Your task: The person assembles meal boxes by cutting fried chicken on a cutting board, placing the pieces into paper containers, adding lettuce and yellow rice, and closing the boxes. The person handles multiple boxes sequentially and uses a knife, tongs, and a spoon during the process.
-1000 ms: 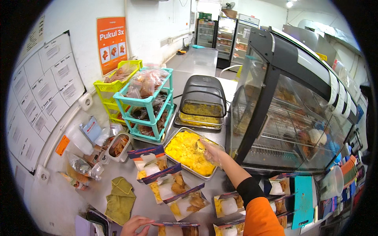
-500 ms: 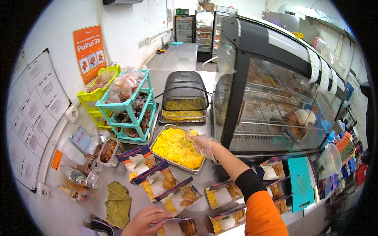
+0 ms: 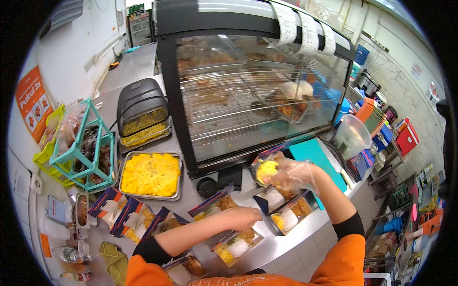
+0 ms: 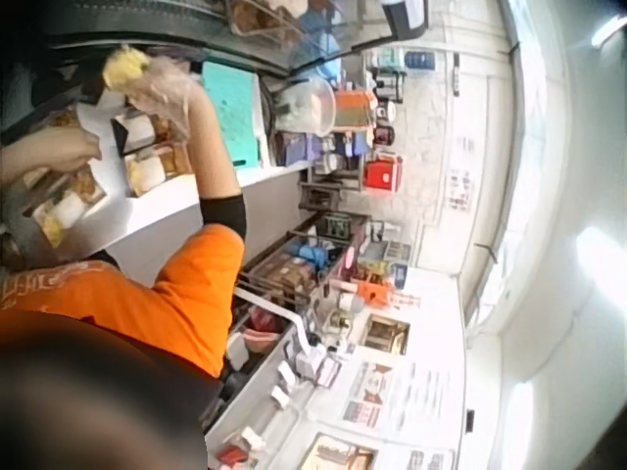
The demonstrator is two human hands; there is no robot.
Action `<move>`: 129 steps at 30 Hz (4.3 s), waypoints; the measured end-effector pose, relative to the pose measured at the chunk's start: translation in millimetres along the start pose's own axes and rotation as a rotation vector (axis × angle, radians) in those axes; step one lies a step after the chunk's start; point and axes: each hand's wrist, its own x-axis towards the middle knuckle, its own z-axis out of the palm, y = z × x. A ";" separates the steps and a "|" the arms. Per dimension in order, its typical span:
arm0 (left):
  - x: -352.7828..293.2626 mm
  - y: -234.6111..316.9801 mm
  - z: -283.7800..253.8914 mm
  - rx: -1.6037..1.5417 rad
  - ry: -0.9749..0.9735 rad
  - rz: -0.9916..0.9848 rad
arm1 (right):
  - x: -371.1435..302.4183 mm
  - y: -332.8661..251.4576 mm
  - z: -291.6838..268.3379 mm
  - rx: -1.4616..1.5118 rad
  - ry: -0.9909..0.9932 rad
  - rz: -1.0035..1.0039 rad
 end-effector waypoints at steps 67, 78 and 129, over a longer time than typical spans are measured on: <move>-338.1 217.7 41.8 -0.271 0.947 -0.924 | 331.8 -220.5 246.5 -1.174 0.019 -1.026; -337.5 215.9 97.4 -0.364 1.292 -1.083 | 361.9 -180.0 270.6 -1.104 0.159 -0.801; -279.1 161.3 4.7 -0.241 0.836 -0.545 | 309.4 -197.3 192.3 -0.027 -0.036 -0.145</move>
